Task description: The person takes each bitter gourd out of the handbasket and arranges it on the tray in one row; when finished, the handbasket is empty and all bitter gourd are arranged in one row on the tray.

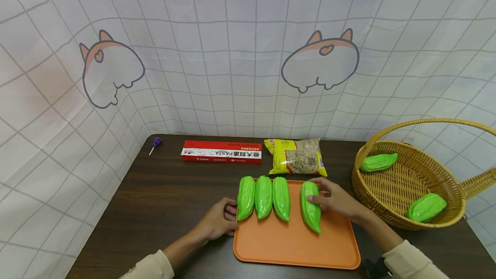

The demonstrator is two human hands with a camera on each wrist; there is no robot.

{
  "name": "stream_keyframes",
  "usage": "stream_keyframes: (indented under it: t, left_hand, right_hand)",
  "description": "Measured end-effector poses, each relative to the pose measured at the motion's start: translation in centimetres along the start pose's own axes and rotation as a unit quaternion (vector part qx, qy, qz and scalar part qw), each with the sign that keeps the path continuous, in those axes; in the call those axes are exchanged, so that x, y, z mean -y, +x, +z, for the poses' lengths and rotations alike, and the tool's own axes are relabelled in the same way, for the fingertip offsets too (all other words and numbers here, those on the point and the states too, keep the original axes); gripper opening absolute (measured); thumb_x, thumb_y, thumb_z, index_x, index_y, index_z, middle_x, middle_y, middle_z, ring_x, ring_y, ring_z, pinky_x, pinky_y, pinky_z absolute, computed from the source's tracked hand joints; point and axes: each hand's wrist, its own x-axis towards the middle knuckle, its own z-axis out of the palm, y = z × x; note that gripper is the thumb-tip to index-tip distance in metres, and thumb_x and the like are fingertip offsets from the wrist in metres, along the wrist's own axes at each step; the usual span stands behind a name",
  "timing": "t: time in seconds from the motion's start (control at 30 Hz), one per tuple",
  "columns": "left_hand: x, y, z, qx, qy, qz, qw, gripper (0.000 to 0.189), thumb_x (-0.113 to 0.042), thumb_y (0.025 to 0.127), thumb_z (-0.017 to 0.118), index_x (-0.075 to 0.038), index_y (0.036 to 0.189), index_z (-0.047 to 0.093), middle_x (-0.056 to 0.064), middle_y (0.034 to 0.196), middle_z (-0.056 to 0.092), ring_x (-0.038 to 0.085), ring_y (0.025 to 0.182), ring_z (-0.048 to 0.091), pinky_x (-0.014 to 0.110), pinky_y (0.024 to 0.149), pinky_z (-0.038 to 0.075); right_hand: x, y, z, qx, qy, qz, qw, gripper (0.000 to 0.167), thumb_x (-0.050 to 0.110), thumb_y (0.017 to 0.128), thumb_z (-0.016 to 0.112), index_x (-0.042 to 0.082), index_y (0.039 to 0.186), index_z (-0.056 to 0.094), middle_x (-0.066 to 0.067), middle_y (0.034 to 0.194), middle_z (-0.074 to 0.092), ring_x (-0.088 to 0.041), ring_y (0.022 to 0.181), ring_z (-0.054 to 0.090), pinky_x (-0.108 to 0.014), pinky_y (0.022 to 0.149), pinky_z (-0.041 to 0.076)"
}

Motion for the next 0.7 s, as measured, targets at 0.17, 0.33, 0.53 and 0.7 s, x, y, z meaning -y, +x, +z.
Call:
stream_keyframes:
  t: [0.17, 0.33, 0.53, 0.7]
  left_hand:
    - [0.0, -0.1, -0.1, -0.002, 0.001, 0.001, 1.0000, 0.065, 0.004, 0.075, 0.074, 0.007, 0.134, 0.047, 0.016, 0.112, 0.055, 0.020, 0.090, 0.062, 0.034, 0.065, 0.064]
    - [0.1, 0.0, 0.0, 0.000, -0.001, 0.001, 1.0000, 0.065, 0.004, 0.075, 0.074, 0.007, 0.134, 0.046, 0.016, 0.112, 0.055, 0.020, 0.090, 0.061, 0.034, 0.065, 0.064]
    - [0.3, 0.1, 0.0, 0.000, 0.000, 0.002, 1.0000, 0.065, 0.003, 0.075, 0.073, 0.007, 0.134, 0.047, 0.016, 0.112, 0.055, 0.020, 0.090, 0.061, 0.034, 0.065, 0.064]
    - [0.3, 0.1, 0.0, -0.001, 0.001, 0.003, 1.0000, 0.065, 0.003, 0.075, 0.073, 0.006, 0.134, 0.047, 0.016, 0.112, 0.055, 0.020, 0.090, 0.062, 0.034, 0.065, 0.064]
  right_hand:
    - [0.0, 0.3, 0.3, -0.012, -0.021, -0.003, 0.9997, 0.065, 0.036, 0.096, 0.067, 0.010, 0.149, 0.040, -0.022, 0.130, 0.051, -0.028, 0.108, 0.062, -0.038, 0.080, 0.058]
    - [0.0, 0.7, 0.6, -0.028, -0.030, 0.007, 0.9992, 0.065, 0.039, 0.094, 0.068, 0.013, 0.148, 0.043, -0.019, 0.131, 0.053, -0.031, 0.116, 0.058, -0.037, 0.081, 0.057]
    - [0.5, 1.0, 0.8, -0.033, -0.011, 0.016, 0.9993, 0.070, 0.039, 0.094, 0.068, 0.010, 0.151, 0.040, -0.022, 0.135, 0.052, -0.034, 0.120, 0.056, -0.039, 0.081, 0.060]
    - [0.8, 1.2, 1.0, -0.034, 0.002, 0.018, 0.9992, 0.073, 0.039, 0.094, 0.068, 0.008, 0.152, 0.038, -0.025, 0.140, 0.049, -0.037, 0.124, 0.054, -0.042, 0.083, 0.061]
